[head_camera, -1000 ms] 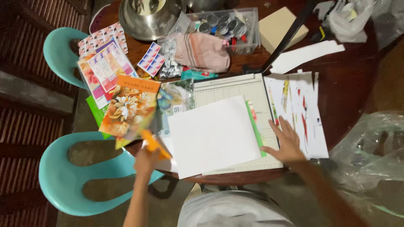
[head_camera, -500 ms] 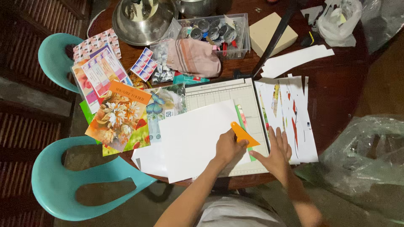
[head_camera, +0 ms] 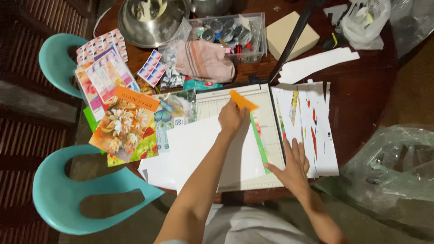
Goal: The person assembles magazine folders by inserting printed covers into plastic sleeves, sealing the edges, and trimming excess material. They use a paper cutter to trim the covers and a laminating machine to seal the edges. The person handles multiple covers and sleeves, stacking the finished folders on the table.
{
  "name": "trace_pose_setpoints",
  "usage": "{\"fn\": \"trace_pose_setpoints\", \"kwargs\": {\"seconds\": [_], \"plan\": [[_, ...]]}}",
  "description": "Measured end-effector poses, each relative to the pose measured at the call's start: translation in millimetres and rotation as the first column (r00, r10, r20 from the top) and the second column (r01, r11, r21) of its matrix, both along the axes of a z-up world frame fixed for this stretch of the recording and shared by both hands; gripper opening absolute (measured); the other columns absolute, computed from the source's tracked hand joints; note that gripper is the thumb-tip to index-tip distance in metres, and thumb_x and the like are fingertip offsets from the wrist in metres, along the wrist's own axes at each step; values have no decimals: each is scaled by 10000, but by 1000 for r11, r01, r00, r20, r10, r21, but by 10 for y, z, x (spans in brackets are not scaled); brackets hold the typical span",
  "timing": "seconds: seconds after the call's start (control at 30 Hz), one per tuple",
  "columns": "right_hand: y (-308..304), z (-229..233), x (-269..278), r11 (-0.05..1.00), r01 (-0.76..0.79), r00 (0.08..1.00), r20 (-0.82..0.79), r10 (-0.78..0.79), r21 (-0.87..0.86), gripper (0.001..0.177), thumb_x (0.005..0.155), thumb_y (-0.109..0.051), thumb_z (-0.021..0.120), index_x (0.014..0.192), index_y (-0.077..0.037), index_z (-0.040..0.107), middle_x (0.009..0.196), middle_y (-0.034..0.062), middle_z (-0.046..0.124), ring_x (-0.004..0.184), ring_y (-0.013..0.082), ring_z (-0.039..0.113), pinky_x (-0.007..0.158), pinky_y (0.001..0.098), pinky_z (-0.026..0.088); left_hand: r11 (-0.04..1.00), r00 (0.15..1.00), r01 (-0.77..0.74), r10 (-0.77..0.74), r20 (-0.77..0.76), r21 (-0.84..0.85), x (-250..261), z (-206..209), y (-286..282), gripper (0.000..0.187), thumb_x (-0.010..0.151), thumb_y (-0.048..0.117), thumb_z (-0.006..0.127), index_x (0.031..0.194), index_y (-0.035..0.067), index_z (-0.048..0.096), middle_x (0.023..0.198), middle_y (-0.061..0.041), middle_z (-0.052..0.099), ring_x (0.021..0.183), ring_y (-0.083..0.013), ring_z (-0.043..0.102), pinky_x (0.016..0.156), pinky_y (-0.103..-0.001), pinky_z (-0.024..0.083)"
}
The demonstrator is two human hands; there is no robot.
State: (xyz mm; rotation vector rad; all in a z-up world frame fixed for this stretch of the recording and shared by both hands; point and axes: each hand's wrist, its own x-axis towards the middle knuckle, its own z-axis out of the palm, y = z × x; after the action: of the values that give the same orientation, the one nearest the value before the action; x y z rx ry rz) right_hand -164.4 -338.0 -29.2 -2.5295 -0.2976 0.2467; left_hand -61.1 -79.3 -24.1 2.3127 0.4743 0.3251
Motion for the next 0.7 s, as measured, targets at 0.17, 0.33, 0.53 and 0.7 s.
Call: {"fn": "trace_pose_setpoints", "kwargs": {"seconds": [0.17, 0.33, 0.53, 0.7], "plan": [[-107, -28, 62, 991, 14, 1000, 8, -15, 132, 1024, 732, -454, 816, 1564, -105, 332, 1640, 218, 233, 1533, 411, 148, 1174, 598, 122, 904, 989, 145, -131, 62, -402, -336, 18, -118, 352, 842, 309, 782, 1029, 27, 688, 889, -130, 759, 787, -230, 728, 706, -367, 567], [-211, 52, 332, 962, -107, 986, 154, 69, 251, 561, 945, -276, 645, 1491, -322, 522, 1692, 154, 296, 1558, 399, 230, 1264, 549, 203, 901, 978, 86, -158, -136, -425, -937, -1, -431, 353, 790, 266, 792, 1074, 65, 732, 937, -104, 797, 808, -193, 758, 738, -319, 575], [-10, 347, 622, 887, -446, 888, 69, 455, -118, 557, 982, -117, 539, 1417, -462, 580, 1680, 160, 182, 1537, 407, 145, 1186, 626, 123, 956, 955, 115, -182, -236, -270, -1003, 200, -503, 319, 800, 325, 811, 985, 82, 718, 856, -90, 767, 744, -245, 734, 694, -383, 564], [34, 531, 622, 864, -465, 882, -16, 471, -194, 559, 962, -182, 508, 1428, -489, 534, 1669, 136, 147, 1545, 376, 90, 1176, 638, 76, 941, 831, 289, -337, -441, -175, -1397, 316, -568, 301, 796, 409, 777, 955, 154, 749, 823, -52, 745, 708, -254, 727, 689, -392, 542]]}}
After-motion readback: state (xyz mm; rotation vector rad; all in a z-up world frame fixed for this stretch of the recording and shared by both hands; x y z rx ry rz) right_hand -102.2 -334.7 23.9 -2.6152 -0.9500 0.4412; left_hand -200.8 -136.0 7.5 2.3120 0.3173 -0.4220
